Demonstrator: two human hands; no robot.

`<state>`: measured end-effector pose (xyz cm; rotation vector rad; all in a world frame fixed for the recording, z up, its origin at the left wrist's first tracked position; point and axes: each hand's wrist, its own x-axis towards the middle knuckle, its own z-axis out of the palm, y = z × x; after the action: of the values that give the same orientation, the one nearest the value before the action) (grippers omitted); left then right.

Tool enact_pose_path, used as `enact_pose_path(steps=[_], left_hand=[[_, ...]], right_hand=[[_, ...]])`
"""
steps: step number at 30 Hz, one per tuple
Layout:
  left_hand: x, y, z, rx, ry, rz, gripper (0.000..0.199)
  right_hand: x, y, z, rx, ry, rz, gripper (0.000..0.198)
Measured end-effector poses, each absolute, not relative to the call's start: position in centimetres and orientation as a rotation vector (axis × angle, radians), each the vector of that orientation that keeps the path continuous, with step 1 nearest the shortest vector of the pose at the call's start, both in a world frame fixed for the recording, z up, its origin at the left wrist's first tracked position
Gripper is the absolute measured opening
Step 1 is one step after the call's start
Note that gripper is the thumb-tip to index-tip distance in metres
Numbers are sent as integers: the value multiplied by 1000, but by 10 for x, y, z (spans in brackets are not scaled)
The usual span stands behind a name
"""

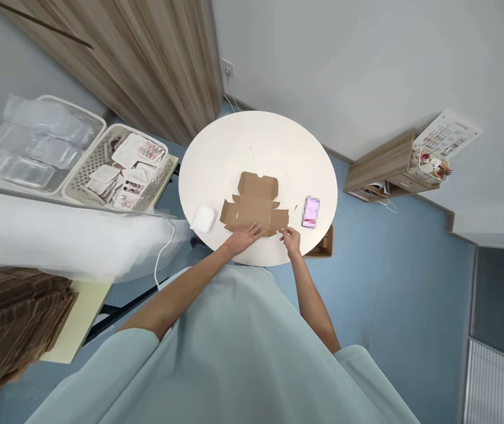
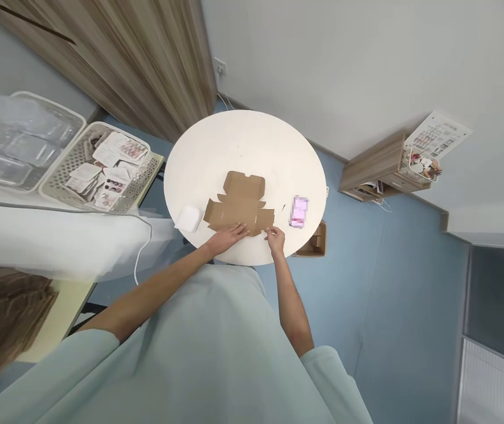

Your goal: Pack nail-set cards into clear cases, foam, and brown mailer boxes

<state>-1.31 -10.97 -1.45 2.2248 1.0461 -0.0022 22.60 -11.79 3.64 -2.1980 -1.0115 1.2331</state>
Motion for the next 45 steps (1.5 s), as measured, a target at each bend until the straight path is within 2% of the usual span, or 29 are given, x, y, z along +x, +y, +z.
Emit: enact_pose_path(steps=[6, 11, 15, 20, 26, 33, 37, 40, 45], left_hand=[[-34, -114, -29, 2088, 1200, -103, 70], [-70, -116, -31, 1948, 1320, -149, 73], [-79, -116, -29, 1872, 1339, -82, 63], [-77, -113, -25, 1792, 1366, -47, 43], [-77, -113, -16, 1723, 1438, -35, 44], [-73, -109, -11, 1628, 1570, 12, 40], [-69, -105, -8, 1518, 1695, 27, 62], [-67, -102, -6, 1529, 1707, -3, 72], [-61, -95, -3, 1640, 1721, -179, 57]], right_hand=[[235, -120, 26, -2430, -1065, 1317, 30], [225, -94, 39, -2396, -1413, 1042, 62], [199, -55, 38, -2269, -1667, 1183, 70], [173, -26, 17, -2324, -1788, 1299, 77], [170, -41, 5, -2286, -1877, 1269, 85], [182, -84, -3, -2175, -2079, 1376, 133], [186, -95, -4, -2138, -2099, 1469, 151], [185, -95, -2, -2127, -2103, 1489, 153], [185, -89, 1, -2138, -2069, 1501, 142]])
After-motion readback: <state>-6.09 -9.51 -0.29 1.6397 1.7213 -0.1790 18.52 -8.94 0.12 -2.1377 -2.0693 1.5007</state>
